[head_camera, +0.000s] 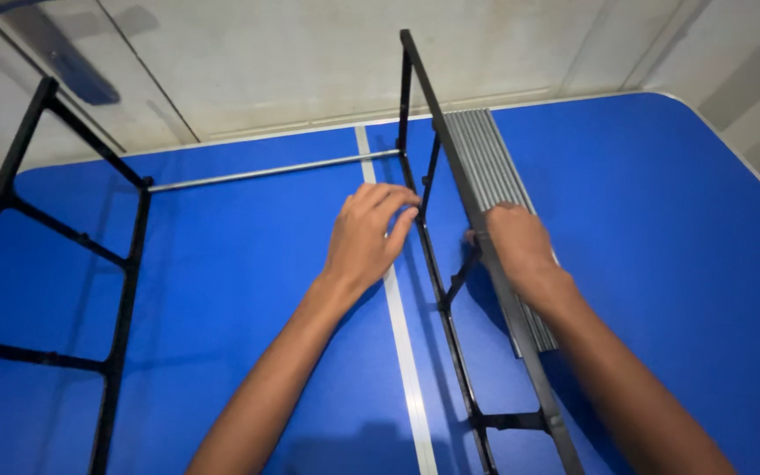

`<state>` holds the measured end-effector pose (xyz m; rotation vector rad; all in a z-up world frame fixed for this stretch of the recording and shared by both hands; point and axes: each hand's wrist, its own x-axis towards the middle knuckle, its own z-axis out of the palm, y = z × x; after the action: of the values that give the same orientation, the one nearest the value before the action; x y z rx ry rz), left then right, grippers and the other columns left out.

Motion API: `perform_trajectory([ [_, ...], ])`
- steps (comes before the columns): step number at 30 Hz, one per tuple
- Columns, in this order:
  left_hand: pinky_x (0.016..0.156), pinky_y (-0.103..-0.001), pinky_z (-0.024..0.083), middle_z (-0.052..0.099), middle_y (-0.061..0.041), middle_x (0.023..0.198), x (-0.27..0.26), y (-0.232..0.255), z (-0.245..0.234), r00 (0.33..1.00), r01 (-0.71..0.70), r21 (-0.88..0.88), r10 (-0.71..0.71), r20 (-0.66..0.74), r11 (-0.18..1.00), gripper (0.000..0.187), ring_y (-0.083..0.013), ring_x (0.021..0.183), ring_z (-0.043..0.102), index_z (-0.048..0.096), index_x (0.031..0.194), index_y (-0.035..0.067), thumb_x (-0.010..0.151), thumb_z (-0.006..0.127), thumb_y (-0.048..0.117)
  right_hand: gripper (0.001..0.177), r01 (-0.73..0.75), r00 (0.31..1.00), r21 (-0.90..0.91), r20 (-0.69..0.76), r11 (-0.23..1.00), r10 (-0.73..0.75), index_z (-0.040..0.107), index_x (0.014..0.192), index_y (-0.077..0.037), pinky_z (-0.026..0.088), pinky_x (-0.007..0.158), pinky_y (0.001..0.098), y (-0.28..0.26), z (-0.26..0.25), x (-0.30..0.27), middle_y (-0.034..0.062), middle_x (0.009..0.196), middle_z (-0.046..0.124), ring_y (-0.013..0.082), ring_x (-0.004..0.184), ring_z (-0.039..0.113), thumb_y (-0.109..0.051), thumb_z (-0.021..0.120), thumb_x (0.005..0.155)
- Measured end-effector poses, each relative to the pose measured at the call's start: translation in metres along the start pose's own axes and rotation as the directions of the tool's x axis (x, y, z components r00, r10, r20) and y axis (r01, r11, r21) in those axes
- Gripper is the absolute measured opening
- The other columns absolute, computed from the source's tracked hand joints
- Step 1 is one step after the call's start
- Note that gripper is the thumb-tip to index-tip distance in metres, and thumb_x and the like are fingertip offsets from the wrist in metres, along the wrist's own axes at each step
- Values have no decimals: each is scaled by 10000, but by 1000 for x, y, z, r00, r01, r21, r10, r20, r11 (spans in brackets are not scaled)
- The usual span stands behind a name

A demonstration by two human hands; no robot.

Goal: The person assembles a metal rack by inserting multiple silver rods into black plastic side frames on a blue table. They align the frames, insert rods one by one, and adjust the structure to form a ladder-like rack.

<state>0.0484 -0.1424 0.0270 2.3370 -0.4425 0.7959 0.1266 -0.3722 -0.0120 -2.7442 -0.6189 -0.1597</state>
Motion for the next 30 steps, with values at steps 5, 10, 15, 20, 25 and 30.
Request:
perform_trajectory([
  [5,845,-411,485,716,-50,1064,-1,9,1,997,-57,-6,57,50,998,125,-273,1037,650,734,1031,88,920,713,140,154,-27,1000,-71,-14,997,27,760,898,11,582,767,513,-3,7,3,243,961,727,433,867,720,-126,688,897],
  [10,831,-401,483,719,-46,1051,-1,10,4,994,-81,-2,80,68,997,129,-264,1017,655,739,1024,88,905,727,136,209,-30,1000,37,-7,999,30,728,924,18,574,750,518,-8,9,-2,270,890,716,444,859,711,-183,701,871],
  [15,832,-399,483,726,-43,1053,2,8,-1,997,-65,18,64,37,998,119,-268,1015,656,738,1009,95,902,731,144,167,-21,1000,27,17,999,21,715,904,25,581,778,500,-17,5,2,281,870,713,431,870,718,-136,701,857],
  [20,850,-410,490,729,-66,1060,11,7,-19,998,-52,36,53,-33,998,125,-295,1023,654,741,1021,90,908,733,142,293,-134,990,263,-4,955,139,717,1088,33,572,826,483,-20,-22,6,274,919,742,416,867,732,-207,680,923],
  [25,893,-412,529,727,-104,1075,25,18,-54,987,-57,47,64,-146,997,126,-317,1016,660,726,1056,61,942,727,116,336,-29,944,441,-283,897,169,692,1201,59,578,818,410,-24,-81,-2,255,1028,740,326,911,746,-126,617,931],
  [30,922,-389,542,729,-109,1100,36,41,-95,968,-116,-6,112,-225,993,118,-308,1058,679,713,1085,55,975,718,99,298,173,913,619,-392,766,111,695,1264,29,485,635,282,-51,-162,-36,72,900,674,139,740,601,-43,543,1018],
])
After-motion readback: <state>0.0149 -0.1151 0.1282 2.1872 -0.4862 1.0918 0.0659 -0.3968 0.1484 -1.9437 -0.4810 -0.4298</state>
